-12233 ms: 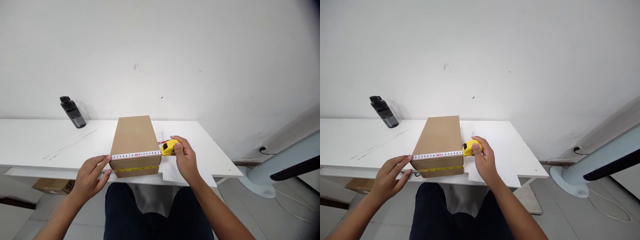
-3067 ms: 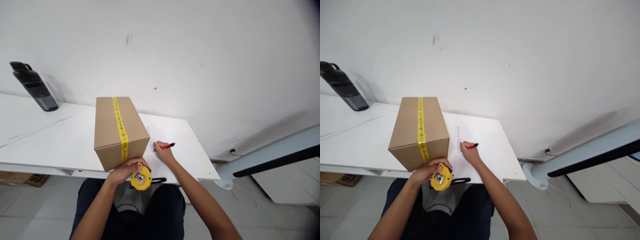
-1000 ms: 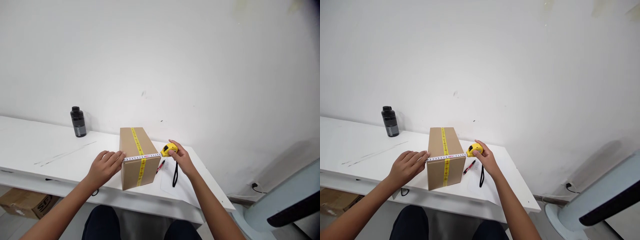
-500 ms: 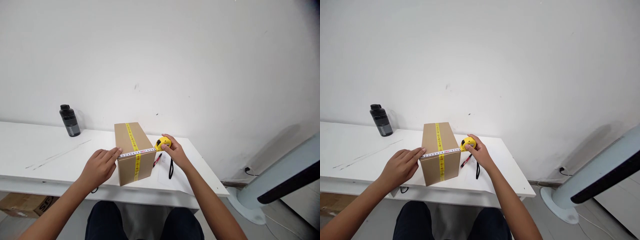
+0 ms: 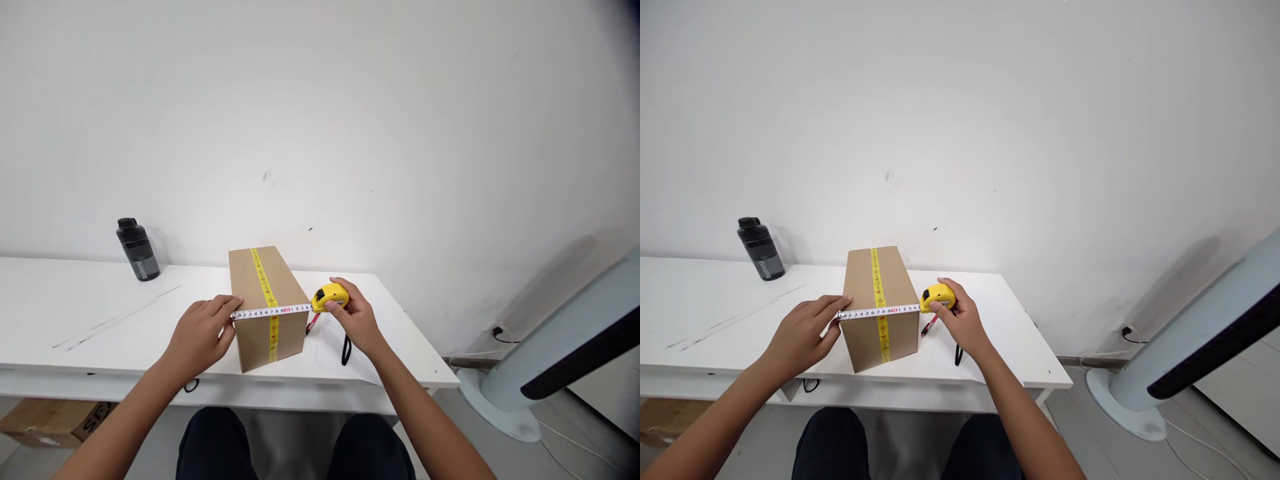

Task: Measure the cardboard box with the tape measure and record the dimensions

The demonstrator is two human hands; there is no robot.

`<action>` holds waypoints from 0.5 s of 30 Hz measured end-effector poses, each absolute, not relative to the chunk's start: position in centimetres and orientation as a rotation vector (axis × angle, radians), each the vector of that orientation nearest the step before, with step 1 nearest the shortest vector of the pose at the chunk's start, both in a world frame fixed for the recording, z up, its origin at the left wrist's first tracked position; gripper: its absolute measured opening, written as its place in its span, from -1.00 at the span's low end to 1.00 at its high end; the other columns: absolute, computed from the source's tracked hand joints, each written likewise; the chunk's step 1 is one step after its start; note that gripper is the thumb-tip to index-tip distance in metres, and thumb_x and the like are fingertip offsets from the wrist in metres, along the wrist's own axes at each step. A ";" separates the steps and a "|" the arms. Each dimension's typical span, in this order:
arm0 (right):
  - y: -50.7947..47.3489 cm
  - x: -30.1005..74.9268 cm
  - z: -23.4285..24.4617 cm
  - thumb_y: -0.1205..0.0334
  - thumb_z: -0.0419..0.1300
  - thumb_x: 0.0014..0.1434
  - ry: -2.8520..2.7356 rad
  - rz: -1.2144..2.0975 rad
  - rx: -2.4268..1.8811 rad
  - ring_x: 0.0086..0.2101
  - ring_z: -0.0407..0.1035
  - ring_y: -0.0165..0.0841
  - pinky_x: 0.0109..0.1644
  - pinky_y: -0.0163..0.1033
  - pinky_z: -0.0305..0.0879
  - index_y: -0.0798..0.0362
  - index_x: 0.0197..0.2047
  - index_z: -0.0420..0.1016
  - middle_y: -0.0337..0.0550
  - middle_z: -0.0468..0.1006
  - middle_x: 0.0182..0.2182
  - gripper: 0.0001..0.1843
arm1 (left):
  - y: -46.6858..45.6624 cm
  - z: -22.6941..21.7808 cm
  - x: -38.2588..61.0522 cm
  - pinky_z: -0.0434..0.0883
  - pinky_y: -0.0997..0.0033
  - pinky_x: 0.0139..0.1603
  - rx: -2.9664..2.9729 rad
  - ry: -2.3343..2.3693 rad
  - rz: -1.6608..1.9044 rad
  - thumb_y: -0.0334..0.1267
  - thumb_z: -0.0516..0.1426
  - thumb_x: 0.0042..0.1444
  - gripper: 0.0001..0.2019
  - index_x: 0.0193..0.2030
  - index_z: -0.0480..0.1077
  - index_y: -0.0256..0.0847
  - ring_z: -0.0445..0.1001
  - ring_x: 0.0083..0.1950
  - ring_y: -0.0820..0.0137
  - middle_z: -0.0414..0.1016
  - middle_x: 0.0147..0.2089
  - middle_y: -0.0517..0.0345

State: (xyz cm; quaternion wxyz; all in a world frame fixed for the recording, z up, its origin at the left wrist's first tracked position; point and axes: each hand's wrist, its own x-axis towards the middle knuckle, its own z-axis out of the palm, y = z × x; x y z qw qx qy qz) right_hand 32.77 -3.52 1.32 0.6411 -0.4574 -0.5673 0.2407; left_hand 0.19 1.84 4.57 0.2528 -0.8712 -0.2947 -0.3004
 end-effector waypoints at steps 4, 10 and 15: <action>-4.4 31.4 1.6 0.01 0.34 0.15 -1.328 0.486 -1.069 -0.18 0.47 -0.23 -0.13 -0.13 0.49 -0.06 0.12 0.47 -0.08 0.55 -0.06 -0.51 | 1.2 5.0 0.4 0.44 0.17 -0.13 -2.354 -0.751 -0.757 -0.31 0.02 0.24 -0.57 0.25 0.36 -0.20 0.58 -0.20 0.25 0.58 0.05 -0.02; -5.6 27.4 2.3 0.02 0.34 0.17 -1.455 0.341 -1.100 -0.14 0.51 -0.17 -0.09 -0.09 0.49 -0.05 0.11 0.49 -0.03 0.60 -0.04 -0.54 | 0.3 4.5 1.3 0.39 0.13 -0.07 -2.247 -0.738 -0.732 -0.13 0.04 0.37 -0.62 0.25 0.37 -0.13 0.58 -0.22 0.26 0.61 0.06 0.03; -5.6 23.7 2.8 0.02 0.34 0.15 -1.493 0.241 -1.088 -0.10 0.54 -0.15 0.02 -0.06 0.48 -0.07 0.06 0.50 -0.05 0.63 -0.07 -0.57 | -0.3 4.0 2.4 0.36 0.07 0.03 -2.209 -0.787 -0.748 -0.16 0.04 0.38 -0.65 0.23 0.39 -0.14 0.60 -0.18 0.24 0.60 0.11 0.02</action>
